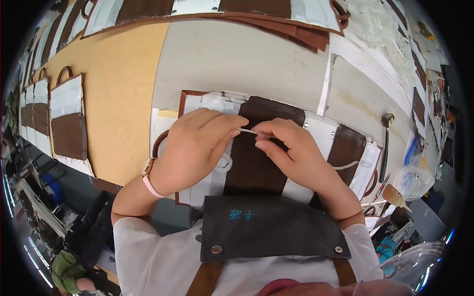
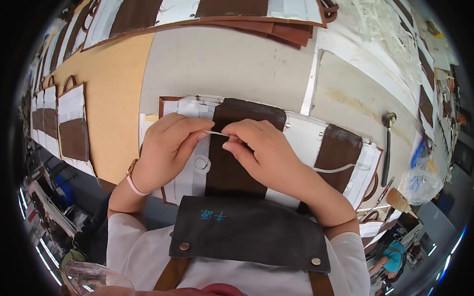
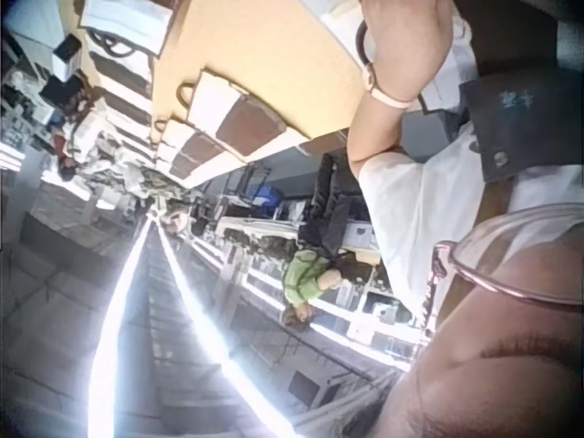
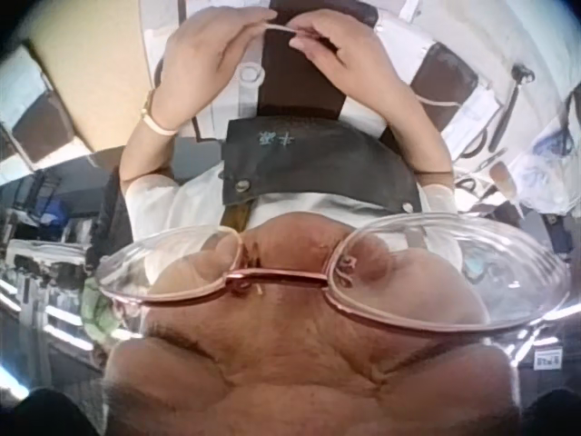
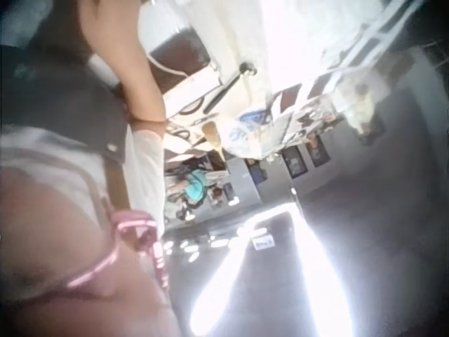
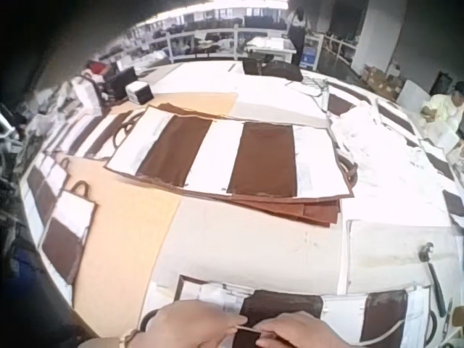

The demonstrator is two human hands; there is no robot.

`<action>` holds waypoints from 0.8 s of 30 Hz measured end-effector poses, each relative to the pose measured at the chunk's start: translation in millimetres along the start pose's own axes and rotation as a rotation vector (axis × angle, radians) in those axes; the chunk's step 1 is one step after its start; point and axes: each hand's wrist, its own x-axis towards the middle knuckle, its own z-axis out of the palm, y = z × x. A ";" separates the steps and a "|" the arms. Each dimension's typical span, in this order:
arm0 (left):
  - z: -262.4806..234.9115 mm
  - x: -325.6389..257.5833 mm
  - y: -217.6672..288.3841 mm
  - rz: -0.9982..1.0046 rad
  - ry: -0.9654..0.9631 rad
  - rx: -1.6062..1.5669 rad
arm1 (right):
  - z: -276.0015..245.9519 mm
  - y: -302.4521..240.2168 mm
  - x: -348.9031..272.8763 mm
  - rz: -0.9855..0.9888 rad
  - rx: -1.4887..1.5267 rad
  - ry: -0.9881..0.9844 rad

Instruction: The person assembles a brown and white striped handbag by hand. They place white plastic strips onto the bag's surface, aligning them with the pattern, and use a hammer to secure them. The person handles multiple bag components and tools on a factory workbench.

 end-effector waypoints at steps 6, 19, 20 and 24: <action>-6.0 -10.1 0.7 -0.054 0.005 0.392 | -7.8 1.4 28.4 0.179 0.150 0.050; 5.3 -21.8 -6.8 0.002 -0.110 0.610 | 20.9 3.7 72.7 0.081 -0.120 0.100; 5.6 -22.5 -6.2 -0.011 -0.117 0.608 | 20.8 3.3 72.9 0.088 -0.115 0.104; 6.9 -23.0 -5.9 -0.022 -0.099 0.616 | 22.2 5.1 71.2 0.093 -0.117 0.125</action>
